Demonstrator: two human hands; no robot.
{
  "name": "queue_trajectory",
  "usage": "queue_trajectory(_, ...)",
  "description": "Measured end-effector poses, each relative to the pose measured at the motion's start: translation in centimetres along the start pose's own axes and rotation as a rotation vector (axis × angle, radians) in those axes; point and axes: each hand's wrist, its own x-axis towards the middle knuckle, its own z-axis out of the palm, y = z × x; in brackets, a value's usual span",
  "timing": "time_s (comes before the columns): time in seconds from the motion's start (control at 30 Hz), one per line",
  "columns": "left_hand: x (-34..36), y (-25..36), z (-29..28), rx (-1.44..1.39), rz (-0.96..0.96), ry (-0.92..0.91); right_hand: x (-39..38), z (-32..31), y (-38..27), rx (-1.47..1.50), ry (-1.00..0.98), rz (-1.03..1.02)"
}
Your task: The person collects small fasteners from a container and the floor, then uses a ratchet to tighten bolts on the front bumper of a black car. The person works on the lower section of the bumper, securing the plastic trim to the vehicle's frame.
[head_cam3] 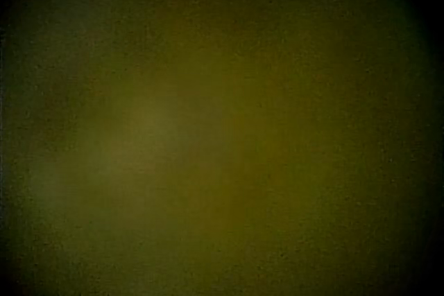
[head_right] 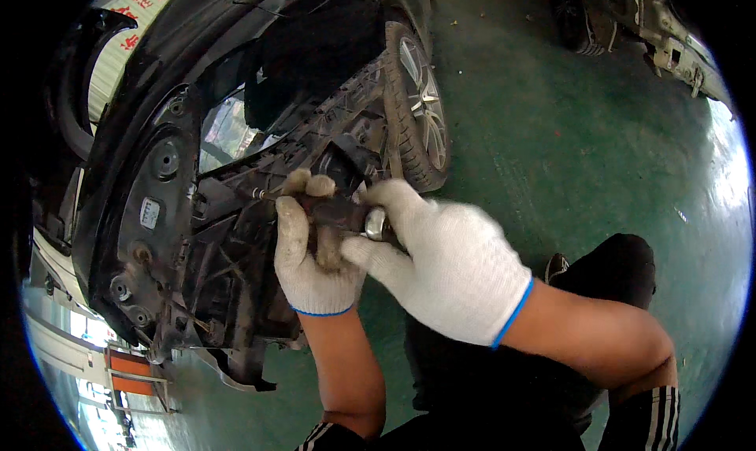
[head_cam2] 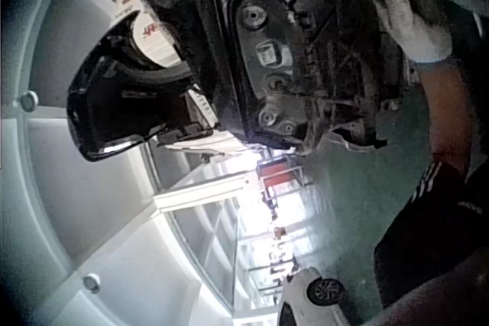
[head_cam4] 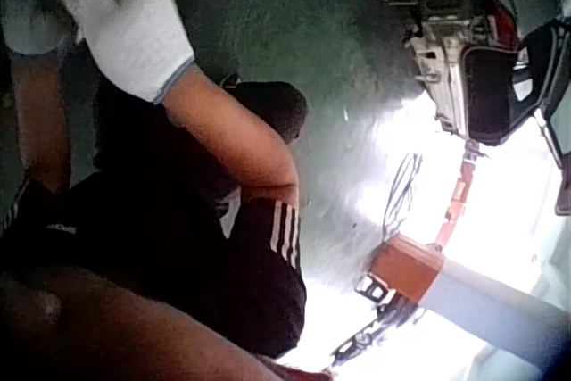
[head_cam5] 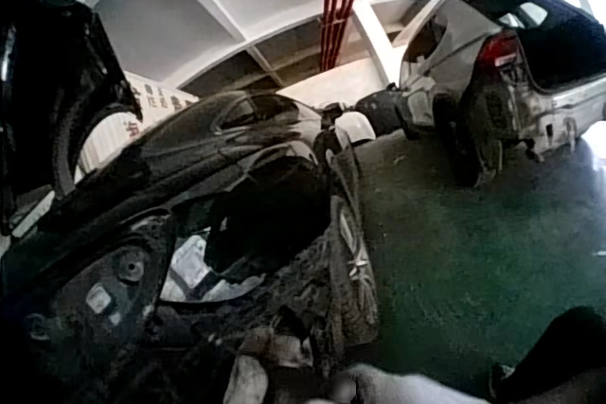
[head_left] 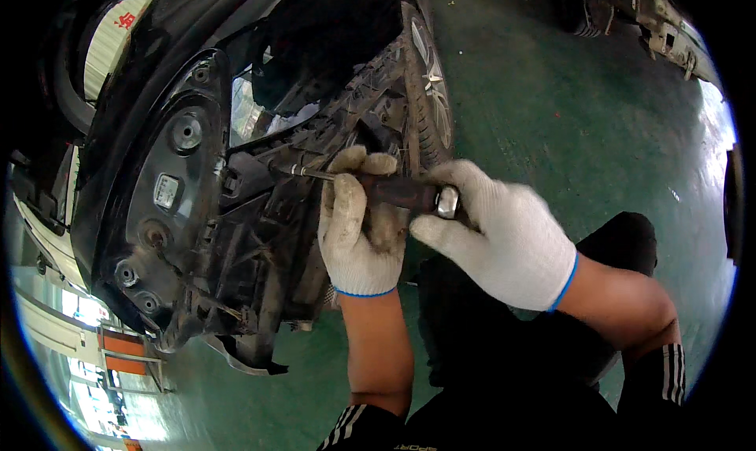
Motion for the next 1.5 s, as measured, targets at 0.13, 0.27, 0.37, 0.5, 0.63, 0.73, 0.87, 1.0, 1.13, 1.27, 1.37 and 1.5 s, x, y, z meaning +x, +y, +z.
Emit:
queue_trajectory(0.13,0.2,0.3,-0.3,-0.002,0.003,-0.016,0.7,-0.7,-1.9,0.413,-0.158,0.209)
queue_trajectory(0.27,0.4,-0.3,1.0,-0.065,-0.009,0.070,2.8,-1.1,1.8,-0.594,0.353,-0.678)
queue_trajectory(0.37,0.8,0.7,0.2,-0.064,-0.038,-0.138,0.7,-0.2,0.1,-0.054,0.020,-0.019)
queue_trajectory(0.5,0.8,-0.4,1.1,0.016,0.031,0.018,0.3,-0.1,-0.2,0.311,-0.023,0.048)
queue_trajectory(0.63,0.5,-0.2,-0.2,0.092,0.017,0.067,2.3,-0.7,1.9,-0.490,0.288,-0.566)
queue_trajectory(0.73,0.0,-0.7,-0.3,0.172,-0.018,0.318,0.9,-0.4,0.8,-0.072,0.052,-0.126)
queue_trajectory(0.87,0.7,-0.8,-2.1,0.292,0.138,0.667,1.0,-0.5,-0.4,0.188,-0.083,0.020)
queue_trajectory(1.0,0.9,0.0,-4.8,0.548,0.147,0.671,1.0,-1.2,0.1,-0.452,0.119,-0.468)
queue_trajectory(1.13,0.8,0.4,-4.5,0.578,0.167,0.690,1.1,-0.2,1.4,-0.561,0.235,-0.561)
queue_trajectory(1.27,1.2,-0.1,-3.9,0.539,0.223,0.768,0.2,0.0,0.4,0.039,-0.096,0.001)
queue_trajectory(1.37,1.4,-0.6,-5.7,0.504,0.227,0.710,0.1,0.7,0.4,0.694,-0.190,0.306)
queue_trajectory(1.5,1.3,0.0,-5.0,0.444,0.190,0.692,1.3,-1.3,0.2,-0.337,0.005,-0.326)
